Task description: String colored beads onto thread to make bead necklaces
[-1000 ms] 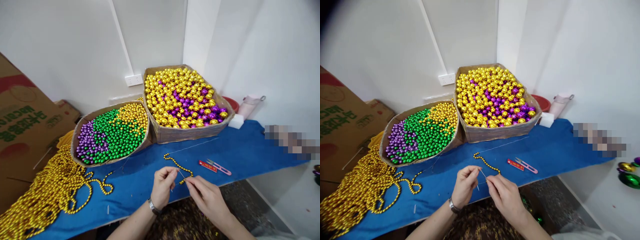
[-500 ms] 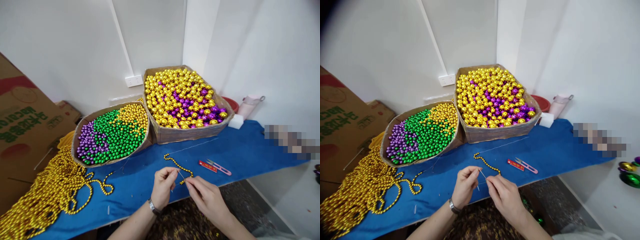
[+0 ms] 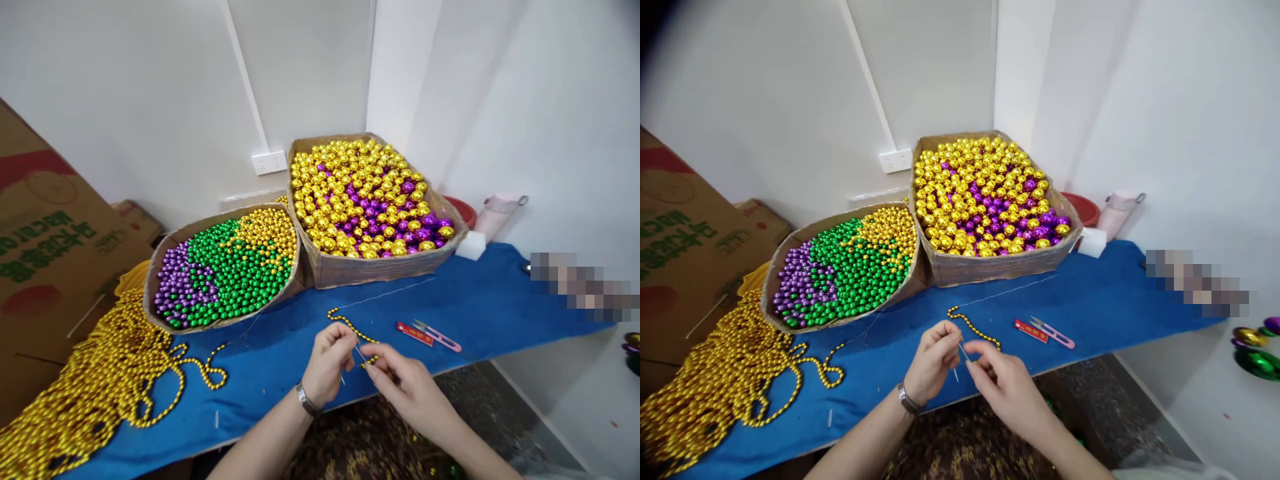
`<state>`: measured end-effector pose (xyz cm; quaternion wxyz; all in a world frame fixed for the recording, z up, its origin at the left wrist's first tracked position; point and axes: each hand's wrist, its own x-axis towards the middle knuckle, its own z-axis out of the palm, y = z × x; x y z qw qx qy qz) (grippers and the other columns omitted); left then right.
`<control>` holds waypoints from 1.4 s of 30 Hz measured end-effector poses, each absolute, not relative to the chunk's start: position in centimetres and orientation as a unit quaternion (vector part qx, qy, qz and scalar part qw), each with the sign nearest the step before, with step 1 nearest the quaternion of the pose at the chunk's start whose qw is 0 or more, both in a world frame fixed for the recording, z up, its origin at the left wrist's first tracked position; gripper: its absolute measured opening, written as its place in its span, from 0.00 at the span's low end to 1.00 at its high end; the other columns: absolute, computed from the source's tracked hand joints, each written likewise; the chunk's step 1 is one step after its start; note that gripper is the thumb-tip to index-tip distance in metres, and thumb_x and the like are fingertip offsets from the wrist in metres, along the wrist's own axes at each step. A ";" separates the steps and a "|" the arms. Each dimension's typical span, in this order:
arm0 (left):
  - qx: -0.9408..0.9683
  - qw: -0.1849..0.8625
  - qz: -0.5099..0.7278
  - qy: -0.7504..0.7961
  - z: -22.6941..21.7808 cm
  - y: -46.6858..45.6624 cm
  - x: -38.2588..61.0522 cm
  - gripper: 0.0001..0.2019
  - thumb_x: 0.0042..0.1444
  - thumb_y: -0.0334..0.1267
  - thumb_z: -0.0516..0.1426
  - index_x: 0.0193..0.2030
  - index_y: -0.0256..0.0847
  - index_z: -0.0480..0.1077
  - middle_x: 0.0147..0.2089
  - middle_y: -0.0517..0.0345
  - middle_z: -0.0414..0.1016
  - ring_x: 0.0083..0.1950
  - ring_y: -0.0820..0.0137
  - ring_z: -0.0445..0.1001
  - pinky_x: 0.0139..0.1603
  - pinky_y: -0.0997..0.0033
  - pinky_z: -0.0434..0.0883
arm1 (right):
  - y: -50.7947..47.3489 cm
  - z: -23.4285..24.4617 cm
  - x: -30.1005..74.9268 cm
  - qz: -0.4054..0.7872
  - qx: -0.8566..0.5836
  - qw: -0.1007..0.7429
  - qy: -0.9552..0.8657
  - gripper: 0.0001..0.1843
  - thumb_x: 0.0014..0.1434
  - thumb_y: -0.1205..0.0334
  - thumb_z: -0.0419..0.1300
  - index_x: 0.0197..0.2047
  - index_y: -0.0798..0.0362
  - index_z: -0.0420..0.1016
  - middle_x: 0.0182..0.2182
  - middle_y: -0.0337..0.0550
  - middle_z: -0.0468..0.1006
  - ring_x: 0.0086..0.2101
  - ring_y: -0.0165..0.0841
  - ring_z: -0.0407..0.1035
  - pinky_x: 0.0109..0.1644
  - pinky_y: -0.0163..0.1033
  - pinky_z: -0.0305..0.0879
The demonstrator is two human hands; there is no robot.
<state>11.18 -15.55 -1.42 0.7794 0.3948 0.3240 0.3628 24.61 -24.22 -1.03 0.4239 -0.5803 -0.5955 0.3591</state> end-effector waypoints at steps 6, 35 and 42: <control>0.335 0.814 0.381 0.281 0.0 -14.8 12.6 0.12 0.46 0.41 0.62 0.29 0.39 0.63 0.24 0.64 0.63 0.25 0.77 0.63 0.27 0.77 0.63 | -22.1 -2.1 24.1 0.403 -0.522 0.588 -0.469 0.16 0.60 0.51 0.57 0.47 0.50 0.73 0.39 0.47 0.78 0.36 0.35 0.75 0.41 0.43 0.73; 0.826 0.183 0.277 0.456 -5.2 -7.6 4.8 0.09 0.58 0.40 0.51 0.36 0.44 0.72 0.33 0.56 0.73 0.35 0.69 0.70 0.37 0.72 0.65 | -8.9 15.9 30.5 0.011 -0.657 0.474 -0.587 0.21 0.60 0.36 0.43 0.38 0.42 0.67 0.21 0.38 0.66 0.18 0.32 0.59 0.18 0.39 0.53; 0.763 0.031 0.262 0.591 0.8 -0.2 -3.6 0.08 0.56 0.36 0.54 0.40 0.42 0.72 0.40 0.46 0.72 0.47 0.56 0.64 0.47 0.57 0.61 | -11.4 8.4 26.1 0.076 -0.523 0.438 -0.728 0.15 0.63 0.47 0.47 0.43 0.44 0.70 0.26 0.41 0.75 0.23 0.34 0.71 0.26 0.38 0.69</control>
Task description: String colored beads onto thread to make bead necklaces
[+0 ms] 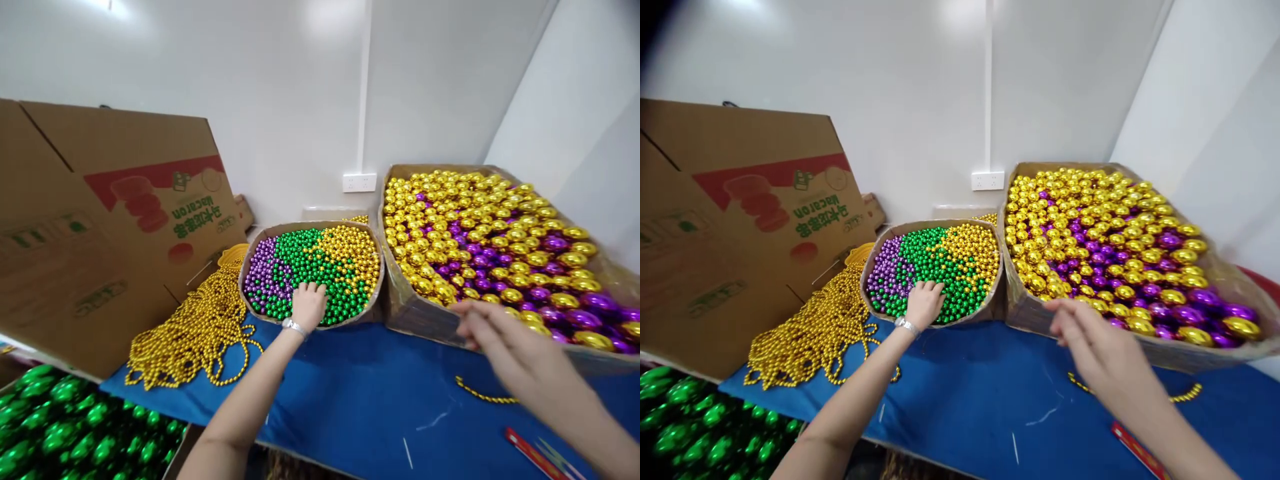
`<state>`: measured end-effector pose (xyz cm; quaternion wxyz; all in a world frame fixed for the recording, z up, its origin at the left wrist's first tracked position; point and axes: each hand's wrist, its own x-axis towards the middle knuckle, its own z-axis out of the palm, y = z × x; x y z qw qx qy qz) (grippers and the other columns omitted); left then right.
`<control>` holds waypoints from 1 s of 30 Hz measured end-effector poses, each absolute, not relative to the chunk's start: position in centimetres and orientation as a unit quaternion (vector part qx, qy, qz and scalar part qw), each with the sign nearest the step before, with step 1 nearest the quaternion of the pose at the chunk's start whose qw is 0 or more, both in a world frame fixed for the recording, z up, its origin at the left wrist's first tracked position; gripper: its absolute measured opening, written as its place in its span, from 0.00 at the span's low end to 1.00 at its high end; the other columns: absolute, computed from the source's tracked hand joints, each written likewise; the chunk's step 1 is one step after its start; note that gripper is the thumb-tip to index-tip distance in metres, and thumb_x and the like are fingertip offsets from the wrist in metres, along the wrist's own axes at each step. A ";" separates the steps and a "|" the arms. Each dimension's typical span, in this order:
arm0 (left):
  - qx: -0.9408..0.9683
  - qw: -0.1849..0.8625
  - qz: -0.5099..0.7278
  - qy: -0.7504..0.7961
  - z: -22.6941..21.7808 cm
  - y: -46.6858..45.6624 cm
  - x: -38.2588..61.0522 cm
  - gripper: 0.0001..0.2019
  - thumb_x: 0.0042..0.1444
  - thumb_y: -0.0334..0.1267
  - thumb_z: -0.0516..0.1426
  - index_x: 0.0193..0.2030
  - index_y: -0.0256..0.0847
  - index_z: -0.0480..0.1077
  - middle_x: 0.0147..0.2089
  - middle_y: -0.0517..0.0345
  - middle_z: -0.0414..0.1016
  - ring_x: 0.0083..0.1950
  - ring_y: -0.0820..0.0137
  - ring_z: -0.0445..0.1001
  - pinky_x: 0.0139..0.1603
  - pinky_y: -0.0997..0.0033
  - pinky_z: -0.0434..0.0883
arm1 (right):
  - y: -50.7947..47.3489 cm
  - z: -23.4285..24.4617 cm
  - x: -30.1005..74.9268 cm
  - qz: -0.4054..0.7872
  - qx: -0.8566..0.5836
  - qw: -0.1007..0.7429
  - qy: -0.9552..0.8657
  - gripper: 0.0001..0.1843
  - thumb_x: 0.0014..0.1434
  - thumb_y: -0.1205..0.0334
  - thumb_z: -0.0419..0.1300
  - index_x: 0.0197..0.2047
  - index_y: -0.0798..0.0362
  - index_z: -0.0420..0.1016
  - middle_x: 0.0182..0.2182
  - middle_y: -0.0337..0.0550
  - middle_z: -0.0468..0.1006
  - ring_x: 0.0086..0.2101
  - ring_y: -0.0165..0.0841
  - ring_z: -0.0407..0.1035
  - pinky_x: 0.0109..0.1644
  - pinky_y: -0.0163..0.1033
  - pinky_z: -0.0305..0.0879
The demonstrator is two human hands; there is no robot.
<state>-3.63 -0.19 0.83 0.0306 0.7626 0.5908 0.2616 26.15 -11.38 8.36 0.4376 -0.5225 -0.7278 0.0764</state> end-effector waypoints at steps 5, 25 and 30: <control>0.753 0.093 0.269 0.594 0.3 1.9 -4.8 0.06 0.54 0.32 0.54 0.31 0.40 0.72 0.35 0.47 0.72 0.46 0.56 0.66 0.47 0.55 0.61 | -12.7 2.4 23.3 0.114 -0.480 0.427 -0.758 0.13 0.63 0.58 0.49 0.46 0.48 0.71 0.33 0.42 0.80 0.26 0.31 0.75 0.27 0.33 0.73; 0.344 0.735 0.490 0.318 1.3 -4.5 0.2 0.15 0.50 0.45 0.62 0.39 0.34 0.73 0.31 0.53 0.73 0.29 0.73 0.72 0.31 0.74 0.69 | -12.6 -3.4 21.5 0.001 -0.487 0.360 -0.796 0.17 0.64 0.62 0.46 0.45 0.50 0.75 0.33 0.44 0.81 0.29 0.34 0.76 0.34 0.35 0.74; 0.460 0.647 0.484 0.369 1.3 -5.1 1.0 0.15 0.52 0.45 0.60 0.40 0.35 0.74 0.31 0.53 0.74 0.31 0.72 0.72 0.34 0.73 0.69 | -12.7 -3.3 21.5 0.001 -0.501 0.367 -0.784 0.16 0.64 0.62 0.46 0.45 0.50 0.75 0.31 0.45 0.81 0.29 0.33 0.76 0.33 0.33 0.73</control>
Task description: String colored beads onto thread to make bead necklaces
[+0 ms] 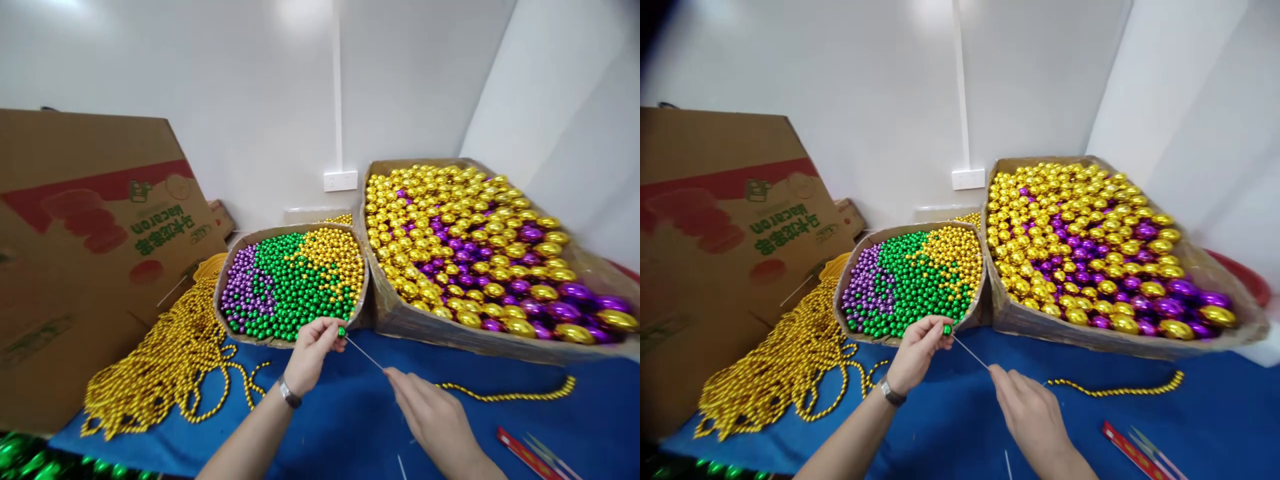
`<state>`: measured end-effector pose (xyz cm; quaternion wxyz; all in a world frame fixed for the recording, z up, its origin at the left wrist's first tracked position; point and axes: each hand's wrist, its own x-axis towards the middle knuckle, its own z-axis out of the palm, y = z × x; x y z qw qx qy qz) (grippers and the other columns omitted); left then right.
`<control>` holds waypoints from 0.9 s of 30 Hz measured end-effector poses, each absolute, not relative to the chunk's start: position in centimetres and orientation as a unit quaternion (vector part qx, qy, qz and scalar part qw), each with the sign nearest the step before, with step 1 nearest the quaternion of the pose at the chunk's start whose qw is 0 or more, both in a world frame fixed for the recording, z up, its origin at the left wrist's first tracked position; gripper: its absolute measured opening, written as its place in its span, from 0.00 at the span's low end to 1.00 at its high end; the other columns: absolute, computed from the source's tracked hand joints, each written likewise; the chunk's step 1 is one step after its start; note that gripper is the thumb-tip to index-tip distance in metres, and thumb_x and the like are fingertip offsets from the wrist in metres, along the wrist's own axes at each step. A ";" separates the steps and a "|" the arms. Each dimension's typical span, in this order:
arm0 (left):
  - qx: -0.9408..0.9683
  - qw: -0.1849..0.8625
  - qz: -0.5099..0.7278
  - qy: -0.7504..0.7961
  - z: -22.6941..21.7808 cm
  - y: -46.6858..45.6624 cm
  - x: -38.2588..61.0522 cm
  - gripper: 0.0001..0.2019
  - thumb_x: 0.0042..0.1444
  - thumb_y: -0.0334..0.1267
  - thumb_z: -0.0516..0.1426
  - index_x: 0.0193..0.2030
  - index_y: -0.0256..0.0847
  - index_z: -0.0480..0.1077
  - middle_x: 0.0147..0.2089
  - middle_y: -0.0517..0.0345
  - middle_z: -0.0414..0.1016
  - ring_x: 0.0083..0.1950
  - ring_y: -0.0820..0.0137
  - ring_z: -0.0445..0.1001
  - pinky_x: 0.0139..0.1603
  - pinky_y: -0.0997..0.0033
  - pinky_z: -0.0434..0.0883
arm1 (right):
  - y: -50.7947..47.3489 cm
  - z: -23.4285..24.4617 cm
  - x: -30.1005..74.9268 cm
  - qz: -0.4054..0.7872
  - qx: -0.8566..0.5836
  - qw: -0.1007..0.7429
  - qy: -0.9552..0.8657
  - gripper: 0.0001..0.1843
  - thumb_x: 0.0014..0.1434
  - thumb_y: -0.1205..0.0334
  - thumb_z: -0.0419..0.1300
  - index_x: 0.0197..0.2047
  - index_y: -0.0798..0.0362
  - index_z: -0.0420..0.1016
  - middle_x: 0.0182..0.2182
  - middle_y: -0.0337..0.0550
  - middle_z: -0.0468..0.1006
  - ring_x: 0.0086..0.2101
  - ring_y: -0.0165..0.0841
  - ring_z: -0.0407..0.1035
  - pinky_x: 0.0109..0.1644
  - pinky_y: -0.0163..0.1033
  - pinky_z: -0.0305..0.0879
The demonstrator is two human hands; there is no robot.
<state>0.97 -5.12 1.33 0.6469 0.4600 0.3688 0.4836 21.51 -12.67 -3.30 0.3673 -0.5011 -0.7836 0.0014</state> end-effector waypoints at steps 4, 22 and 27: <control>0.540 0.614 0.471 0.332 2.7 -4.7 2.9 0.19 0.58 0.48 0.54 0.49 0.38 0.72 0.40 0.48 0.75 0.38 0.67 0.73 0.37 0.70 0.69 | -13.0 -2.8 22.0 0.082 -0.516 0.415 -0.745 0.15 0.65 0.62 0.46 0.44 0.49 0.73 0.36 0.44 0.81 0.35 0.33 0.76 0.38 0.34 0.73; 0.916 0.208 0.235 0.249 7.7 4.6 18.2 0.08 0.41 0.29 0.63 0.31 0.42 0.74 0.36 0.51 0.73 0.44 0.56 0.69 0.49 0.56 0.63 | -14.8 -3.3 25.4 0.052 -0.544 0.480 -0.686 0.13 0.64 0.63 0.49 0.49 0.48 0.70 0.35 0.45 0.76 0.33 0.33 0.74 0.37 0.33 0.72; 0.638 0.599 0.416 0.245 7.9 2.2 12.2 0.16 0.53 0.42 0.58 0.48 0.40 0.69 0.43 0.52 0.70 0.40 0.66 0.72 0.39 0.67 0.70 | -14.7 -2.6 25.3 0.057 -0.536 0.494 -0.682 0.14 0.63 0.65 0.50 0.50 0.48 0.69 0.32 0.44 0.72 0.28 0.31 0.71 0.32 0.32 0.70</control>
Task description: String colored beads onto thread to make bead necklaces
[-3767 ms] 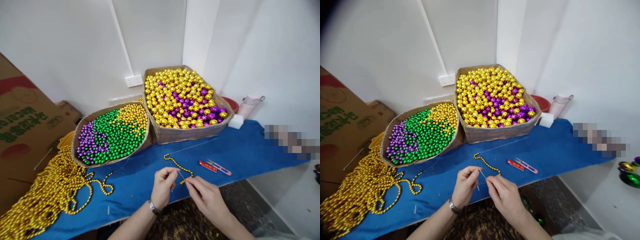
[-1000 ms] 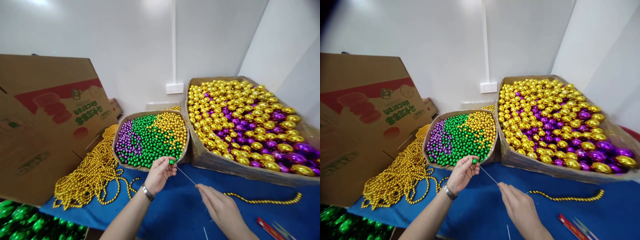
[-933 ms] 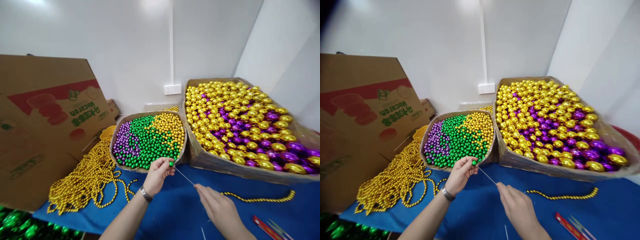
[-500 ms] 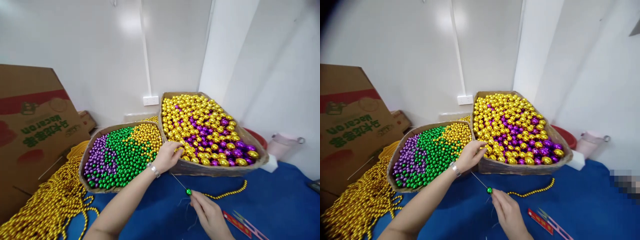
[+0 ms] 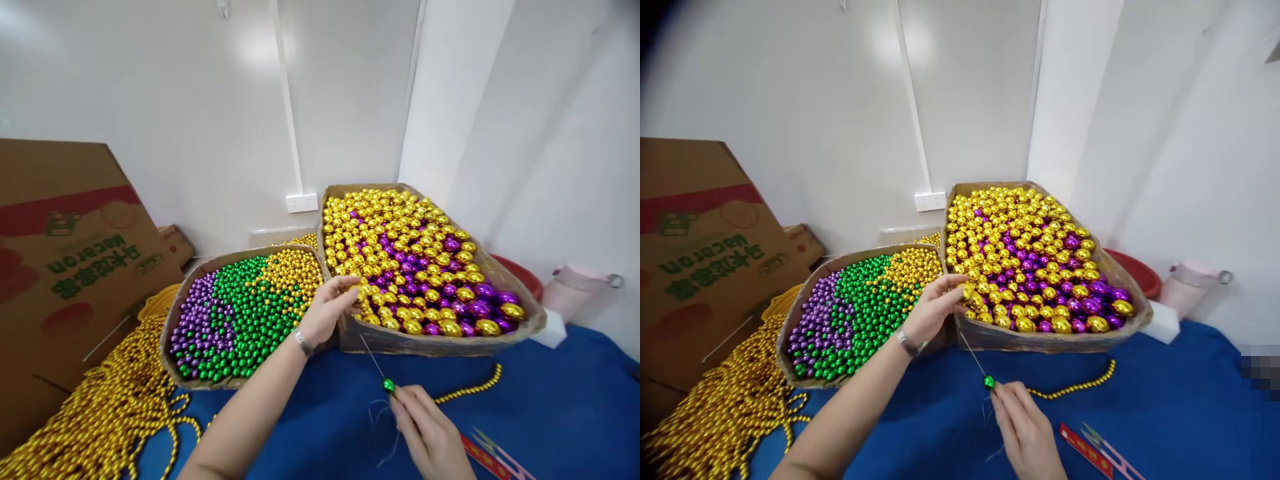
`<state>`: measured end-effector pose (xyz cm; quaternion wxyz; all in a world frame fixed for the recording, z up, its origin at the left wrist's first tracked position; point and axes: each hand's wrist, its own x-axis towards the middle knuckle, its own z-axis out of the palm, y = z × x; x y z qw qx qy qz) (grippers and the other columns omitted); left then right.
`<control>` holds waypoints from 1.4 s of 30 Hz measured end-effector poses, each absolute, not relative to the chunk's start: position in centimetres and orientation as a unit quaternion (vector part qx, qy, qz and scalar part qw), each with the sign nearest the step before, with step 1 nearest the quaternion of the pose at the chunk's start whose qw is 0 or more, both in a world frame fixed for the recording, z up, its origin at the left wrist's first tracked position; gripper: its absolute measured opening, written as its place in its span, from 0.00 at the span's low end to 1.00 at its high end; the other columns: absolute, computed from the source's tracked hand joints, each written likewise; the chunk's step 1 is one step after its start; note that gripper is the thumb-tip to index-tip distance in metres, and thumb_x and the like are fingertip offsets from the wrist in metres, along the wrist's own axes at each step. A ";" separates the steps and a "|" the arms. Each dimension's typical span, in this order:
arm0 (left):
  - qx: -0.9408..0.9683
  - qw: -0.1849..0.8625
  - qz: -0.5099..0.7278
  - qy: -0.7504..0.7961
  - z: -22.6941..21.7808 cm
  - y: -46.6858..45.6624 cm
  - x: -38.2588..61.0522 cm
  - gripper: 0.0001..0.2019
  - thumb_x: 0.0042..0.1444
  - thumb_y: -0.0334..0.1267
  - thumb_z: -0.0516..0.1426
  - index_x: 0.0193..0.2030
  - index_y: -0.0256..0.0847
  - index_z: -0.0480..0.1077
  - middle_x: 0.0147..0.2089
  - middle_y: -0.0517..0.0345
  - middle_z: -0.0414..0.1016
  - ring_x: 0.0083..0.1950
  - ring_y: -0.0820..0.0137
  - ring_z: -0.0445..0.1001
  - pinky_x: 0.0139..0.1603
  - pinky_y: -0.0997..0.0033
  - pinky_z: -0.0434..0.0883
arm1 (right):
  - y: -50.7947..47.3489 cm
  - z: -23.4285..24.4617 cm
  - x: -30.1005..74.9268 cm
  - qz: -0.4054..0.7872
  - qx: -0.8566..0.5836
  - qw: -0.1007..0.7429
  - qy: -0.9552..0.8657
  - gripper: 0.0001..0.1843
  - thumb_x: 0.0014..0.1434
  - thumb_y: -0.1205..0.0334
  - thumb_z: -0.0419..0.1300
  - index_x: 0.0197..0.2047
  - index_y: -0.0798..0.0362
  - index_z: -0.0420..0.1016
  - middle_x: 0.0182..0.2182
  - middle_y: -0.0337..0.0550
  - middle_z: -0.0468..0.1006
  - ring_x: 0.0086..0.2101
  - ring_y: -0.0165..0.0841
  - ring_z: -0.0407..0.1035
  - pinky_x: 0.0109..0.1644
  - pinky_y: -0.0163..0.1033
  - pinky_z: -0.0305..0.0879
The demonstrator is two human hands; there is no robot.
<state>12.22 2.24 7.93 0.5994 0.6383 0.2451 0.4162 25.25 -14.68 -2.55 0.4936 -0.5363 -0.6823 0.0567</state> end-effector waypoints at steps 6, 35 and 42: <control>0.401 0.743 0.472 0.253 5.1 -1.6 6.8 0.16 0.48 0.37 0.63 0.45 0.40 0.69 0.40 0.56 0.71 0.37 0.70 0.74 0.38 0.70 0.72 | -14.2 -2.4 24.0 0.041 -0.498 0.486 -0.717 0.13 0.63 0.66 0.51 0.49 0.49 0.70 0.30 0.43 0.72 0.27 0.29 0.70 0.30 0.31 0.68; 0.466 0.710 0.484 0.211 2.1 -3.4 0.0 0.13 0.49 0.31 0.61 0.43 0.35 0.71 0.50 0.44 0.72 0.43 0.67 0.71 0.41 0.68 0.69 | -13.7 -3.2 23.3 -0.100 -0.484 0.378 -0.783 0.15 0.65 0.66 0.45 0.43 0.56 0.73 0.31 0.46 0.71 0.27 0.28 0.71 0.31 0.30 0.67; 0.436 0.727 0.504 0.169 1.5 -3.6 0.1 0.10 0.46 0.28 0.62 0.36 0.38 0.70 0.51 0.48 0.72 0.48 0.63 0.71 0.52 0.60 0.63 | -14.2 -2.4 22.9 -0.145 -0.493 0.360 -0.779 0.17 0.66 0.67 0.44 0.43 0.57 0.74 0.30 0.45 0.71 0.27 0.28 0.70 0.32 0.31 0.66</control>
